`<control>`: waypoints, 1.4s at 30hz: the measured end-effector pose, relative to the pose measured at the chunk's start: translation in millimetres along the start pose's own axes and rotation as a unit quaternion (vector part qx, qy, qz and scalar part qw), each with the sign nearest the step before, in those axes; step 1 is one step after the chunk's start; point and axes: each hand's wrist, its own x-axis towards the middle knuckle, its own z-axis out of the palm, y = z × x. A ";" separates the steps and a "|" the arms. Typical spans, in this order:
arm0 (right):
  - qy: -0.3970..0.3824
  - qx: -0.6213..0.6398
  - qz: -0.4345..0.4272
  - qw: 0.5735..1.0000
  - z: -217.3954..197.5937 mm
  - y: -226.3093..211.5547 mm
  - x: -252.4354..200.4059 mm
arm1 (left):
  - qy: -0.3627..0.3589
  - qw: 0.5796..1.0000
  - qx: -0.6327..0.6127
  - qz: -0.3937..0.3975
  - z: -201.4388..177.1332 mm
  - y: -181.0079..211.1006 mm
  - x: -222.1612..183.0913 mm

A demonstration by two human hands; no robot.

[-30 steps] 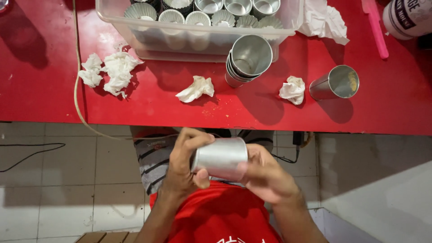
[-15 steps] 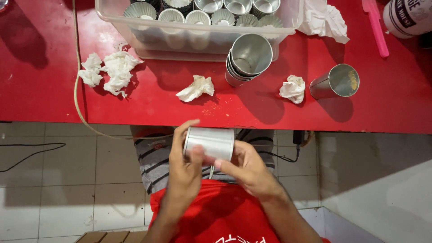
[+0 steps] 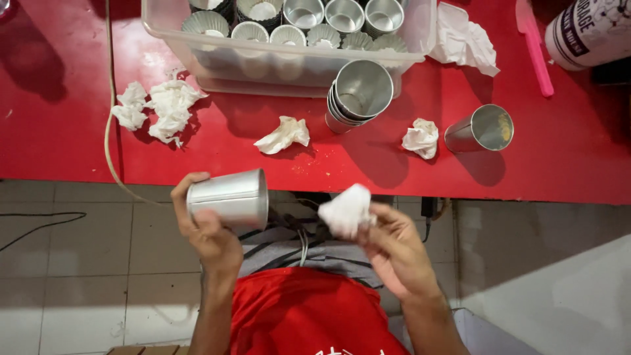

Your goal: Cleaning metal baking molds or cups using paper towels to remove residue.

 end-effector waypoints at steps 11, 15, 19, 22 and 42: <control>0.110 -0.118 -0.071 0.984 -3.0 -14.3 -7.4 | -0.009 0.904 -0.338 -0.261 1.5 -3.8 -16.7; 0.161 -0.212 -0.132 0.955 5.7 -22.6 -15.0 | -0.058 0.862 -0.425 -0.270 7.4 1.4 -16.1; 0.156 -0.272 -0.144 0.939 24.4 -29.3 -21.2 | -0.096 0.826 -0.480 -0.278 11.2 4.6 -16.9; 0.171 -0.266 -0.140 0.938 29.3 -28.1 -26.2 | -0.129 0.785 -0.535 -0.285 10.7 5.9 -17.2; -0.080 -0.668 -0.290 0.681 157.6 -12.8 -17.1 | -0.178 0.907 -0.356 -0.140 32.4 32.0 -20.8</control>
